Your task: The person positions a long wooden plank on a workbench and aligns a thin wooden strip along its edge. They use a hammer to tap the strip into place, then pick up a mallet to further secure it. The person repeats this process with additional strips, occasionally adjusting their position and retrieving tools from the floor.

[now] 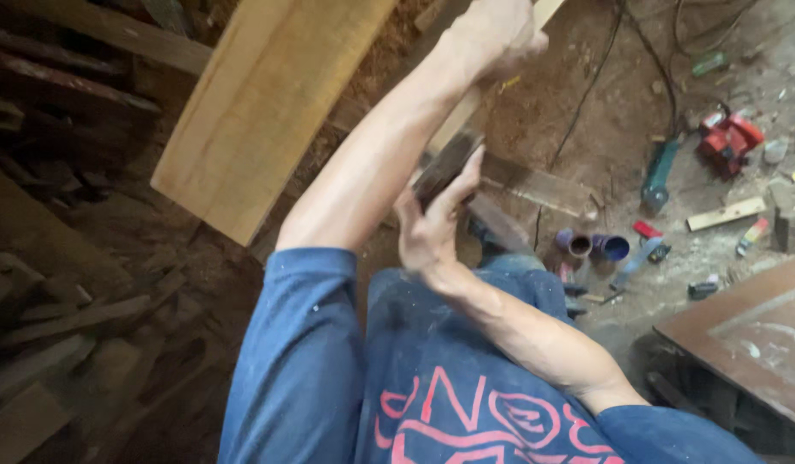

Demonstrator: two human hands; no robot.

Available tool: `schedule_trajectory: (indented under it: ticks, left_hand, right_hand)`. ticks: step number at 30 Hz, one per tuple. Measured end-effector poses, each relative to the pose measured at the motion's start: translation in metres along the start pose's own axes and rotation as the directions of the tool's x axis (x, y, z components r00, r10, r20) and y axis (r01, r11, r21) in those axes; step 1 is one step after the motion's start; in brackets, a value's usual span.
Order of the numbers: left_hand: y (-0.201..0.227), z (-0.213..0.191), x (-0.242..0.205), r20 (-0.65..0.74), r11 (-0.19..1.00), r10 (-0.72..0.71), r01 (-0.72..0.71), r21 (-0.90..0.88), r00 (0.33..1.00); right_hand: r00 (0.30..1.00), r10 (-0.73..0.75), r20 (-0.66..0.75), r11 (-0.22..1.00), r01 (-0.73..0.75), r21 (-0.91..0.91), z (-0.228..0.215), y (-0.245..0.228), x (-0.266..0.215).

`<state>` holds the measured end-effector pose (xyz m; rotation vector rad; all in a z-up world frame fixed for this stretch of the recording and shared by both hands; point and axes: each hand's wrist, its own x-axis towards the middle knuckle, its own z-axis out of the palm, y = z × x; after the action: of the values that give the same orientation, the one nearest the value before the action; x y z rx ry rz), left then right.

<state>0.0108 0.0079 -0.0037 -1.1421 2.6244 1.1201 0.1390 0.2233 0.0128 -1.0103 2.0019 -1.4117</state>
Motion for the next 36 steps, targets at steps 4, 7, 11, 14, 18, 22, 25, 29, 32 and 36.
schedule_trajectory:
  ticks: [4, 7, 11, 14, 18, 22, 25, 29, 32, 36]
  left_hand:
    - [0.003, -0.002, 0.007, -0.012, 1.000, -0.012, 0.012, 0.007, 1.000]
    - [0.003, 0.003, 0.009, -0.037, 0.998, 0.020, -0.018, 0.067, 0.999]
    - [0.002, 0.002, 0.007, 0.046, 0.995, 0.093, -0.095, 0.043, 0.995]
    - [0.006, -0.005, 0.007, -0.010, 0.997, 0.011, -0.010, 0.081, 1.000]
    - [-0.001, -0.001, -0.002, -0.051, 0.989, 0.078, -0.071, 0.132, 0.996]
    - [-0.006, -0.003, -0.014, -0.119, 0.987, 0.095, -0.078, 0.141, 0.988]
    - [-0.012, 0.000, -0.053, -0.259, 0.985, 0.104, -0.064, 0.158, 0.960]
    - [-0.025, 0.029, -0.134, -0.328, 0.954, -0.249, 0.288, 0.077, 0.911]
    - [-0.037, 0.032, -0.150, -0.428, 0.863, -0.317, 0.444, 0.239, 0.846]
    - [-0.059, 0.032, -0.138, -0.397, 0.875, -0.315, 0.426, 0.229, 0.862]
  right_hand:
    - [0.959, 0.232, 0.165, 0.867, -0.281, 0.411, -0.002, 0.001, 0.005]
    - [0.998, 0.061, 0.020, 0.981, -0.063, 0.183, -0.008, 0.007, 0.025]
    - [0.999, -0.031, -0.025, 0.999, 0.030, -0.016, -0.009, 0.004, 0.018]
    - [0.994, -0.084, 0.074, 0.994, 0.088, -0.058, 0.002, -0.003, -0.019]
    - [0.977, 0.145, 0.155, 0.966, -0.174, 0.190, 0.008, 0.008, -0.040]
    - [0.871, 0.333, 0.360, 0.741, -0.478, 0.472, -0.036, 0.026, -0.015]
    - [0.935, 0.229, 0.272, 0.843, -0.330, 0.425, -0.095, 0.054, 0.008]
    - [0.949, 0.312, 0.039, 0.850, -0.297, 0.434, -0.159, 0.120, 0.036]
    - [0.883, 0.468, -0.033, 0.771, -0.389, 0.504, -0.179, 0.155, 0.060]
    - [0.813, 0.582, 0.028, 0.687, -0.510, 0.518, -0.180, 0.165, 0.077]
